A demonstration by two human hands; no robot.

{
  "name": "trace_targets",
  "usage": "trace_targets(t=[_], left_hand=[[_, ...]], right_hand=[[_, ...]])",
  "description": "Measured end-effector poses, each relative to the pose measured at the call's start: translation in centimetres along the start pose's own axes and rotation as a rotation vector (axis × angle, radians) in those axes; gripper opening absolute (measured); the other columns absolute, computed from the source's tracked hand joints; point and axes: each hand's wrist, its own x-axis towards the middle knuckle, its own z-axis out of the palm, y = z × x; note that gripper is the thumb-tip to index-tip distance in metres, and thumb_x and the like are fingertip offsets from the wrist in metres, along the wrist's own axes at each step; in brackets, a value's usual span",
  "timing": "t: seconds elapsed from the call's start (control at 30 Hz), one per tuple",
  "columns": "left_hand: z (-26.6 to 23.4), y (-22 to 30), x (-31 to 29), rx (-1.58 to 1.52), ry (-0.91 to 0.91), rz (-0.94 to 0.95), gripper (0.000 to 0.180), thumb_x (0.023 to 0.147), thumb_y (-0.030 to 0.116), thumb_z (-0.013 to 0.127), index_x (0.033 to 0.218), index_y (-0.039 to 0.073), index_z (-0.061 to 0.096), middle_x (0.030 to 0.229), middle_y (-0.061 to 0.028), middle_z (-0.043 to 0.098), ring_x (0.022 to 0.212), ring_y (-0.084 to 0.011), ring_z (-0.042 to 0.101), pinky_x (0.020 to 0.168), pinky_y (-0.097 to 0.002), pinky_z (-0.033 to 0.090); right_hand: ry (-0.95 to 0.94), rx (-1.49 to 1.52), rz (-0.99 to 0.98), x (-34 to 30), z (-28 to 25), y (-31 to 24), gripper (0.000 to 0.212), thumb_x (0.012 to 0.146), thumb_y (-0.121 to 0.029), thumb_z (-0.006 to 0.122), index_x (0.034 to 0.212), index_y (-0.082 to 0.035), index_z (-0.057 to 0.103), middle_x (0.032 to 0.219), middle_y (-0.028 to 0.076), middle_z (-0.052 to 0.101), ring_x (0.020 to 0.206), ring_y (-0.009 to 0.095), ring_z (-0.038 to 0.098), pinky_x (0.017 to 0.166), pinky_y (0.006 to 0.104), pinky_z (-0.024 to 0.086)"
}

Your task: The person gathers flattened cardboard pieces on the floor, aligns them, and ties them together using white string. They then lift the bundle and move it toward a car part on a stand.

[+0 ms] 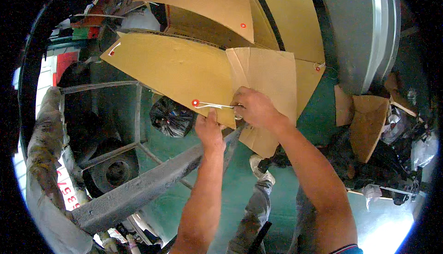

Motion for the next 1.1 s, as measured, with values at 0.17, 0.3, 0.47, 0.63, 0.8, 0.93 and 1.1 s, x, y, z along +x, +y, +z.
trace_targets(t=[0.17, 0.3, 0.47, 0.63, 0.8, 0.93, 1.1], left_hand=[[0.2, -0.3, 0.0, 0.041, 0.020, -0.024, 0.017, 0.099, 0.010, 0.053, 0.112, -0.001, 0.056, 0.101, -0.0083, 0.065, 0.081, -0.0152, 0.065, 0.069, -0.0307, 0.057], [0.2, -0.8, -0.7, 0.010, 0.005, -0.016, 0.021, 0.101, 0.011, 0.052, 0.116, -0.002, 0.055, 0.108, -0.0102, 0.064, 0.090, -0.0184, 0.066, 0.077, -0.0349, 0.058], [0.8, -0.9, -1.9, 0.012, 0.039, -0.021, 0.023, 0.101, 0.012, 0.052, 0.119, -0.003, 0.053, 0.113, -0.0115, 0.062, 0.098, -0.0211, 0.065, 0.084, -0.0391, 0.057], [0.7, -1.6, -2.6, -0.060, 0.007, 0.025, 0.025, 0.099, 0.013, 0.059, 0.117, -0.003, 0.053, 0.112, -0.0100, 0.062, 0.097, -0.0182, 0.062, 0.083, -0.0355, 0.053], [0.0, -3.3, -2.4, 0.081, -0.034, 0.175, 0.029, 0.093, 0.014, 0.068, 0.114, -0.001, 0.053, 0.112, -0.0083, 0.062, 0.095, -0.0155, 0.060, 0.080, -0.0307, 0.050], [1.1, -2.8, -3.6, 0.105, -0.089, 0.260, 0.028, 0.094, 0.020, 0.066, 0.108, -0.001, 0.053, 0.105, -0.0065, 0.062, 0.092, -0.0147, 0.059, 0.082, -0.0307, 0.050], [0.8, -2.8, -0.8, 0.310, 0.048, -0.124, 0.026, 0.103, 0.017, 0.052, 0.124, 0.003, 0.051, 0.125, -0.0092, 0.058, 0.111, -0.0202, 0.058, 0.091, -0.0352, 0.050]], right_hand=[[-0.092, 0.553, 0.363, 1.1, -1.3, -3.1, 0.018, 0.093, -0.018, 0.062, 0.098, -0.002, 0.070, 0.096, 0.007, 0.068, 0.085, 0.018, 0.066, 0.075, 0.0313, 0.051], [0.138, 1.129, 0.653, 4.3, 0.4, -2.8, 0.019, 0.094, -0.018, 0.062, 0.104, -0.002, 0.068, 0.094, 0.006, 0.069, 0.080, 0.013, 0.065, 0.071, 0.0271, 0.051], [0.179, 1.088, 0.740, 9.2, 3.4, -0.6, 0.021, 0.093, -0.018, 0.063, 0.107, -0.002, 0.067, 0.093, 0.007, 0.070, 0.083, 0.015, 0.067, 0.070, 0.0284, 0.053], [0.187, 0.602, 0.541, 13.0, 6.2, -2.6, 0.021, 0.090, -0.017, 0.063, 0.099, 0.000, 0.071, 0.085, 0.010, 0.072, 0.078, 0.018, 0.070, 0.071, 0.0310, 0.055], [0.304, 0.298, 0.395, 13.8, 8.6, -6.1, 0.022, 0.084, -0.018, 0.061, 0.088, -0.001, 0.074, 0.075, 0.014, 0.071, 0.071, 0.023, 0.070, 0.071, 0.0338, 0.055], [0.397, 0.239, 0.395, 15.0, 9.1, -5.4, 0.024, 0.085, -0.020, 0.059, 0.091, -0.002, 0.073, 0.076, 0.016, 0.071, 0.073, 0.027, 0.070, 0.071, 0.0386, 0.055], [0.129, 0.394, 0.129, 10.8, 10.1, -11.9, 0.019, 0.088, -0.020, 0.056, 0.089, -0.006, 0.069, 0.081, 0.016, 0.069, 0.075, 0.034, 0.067, 0.072, 0.0406, 0.053]])
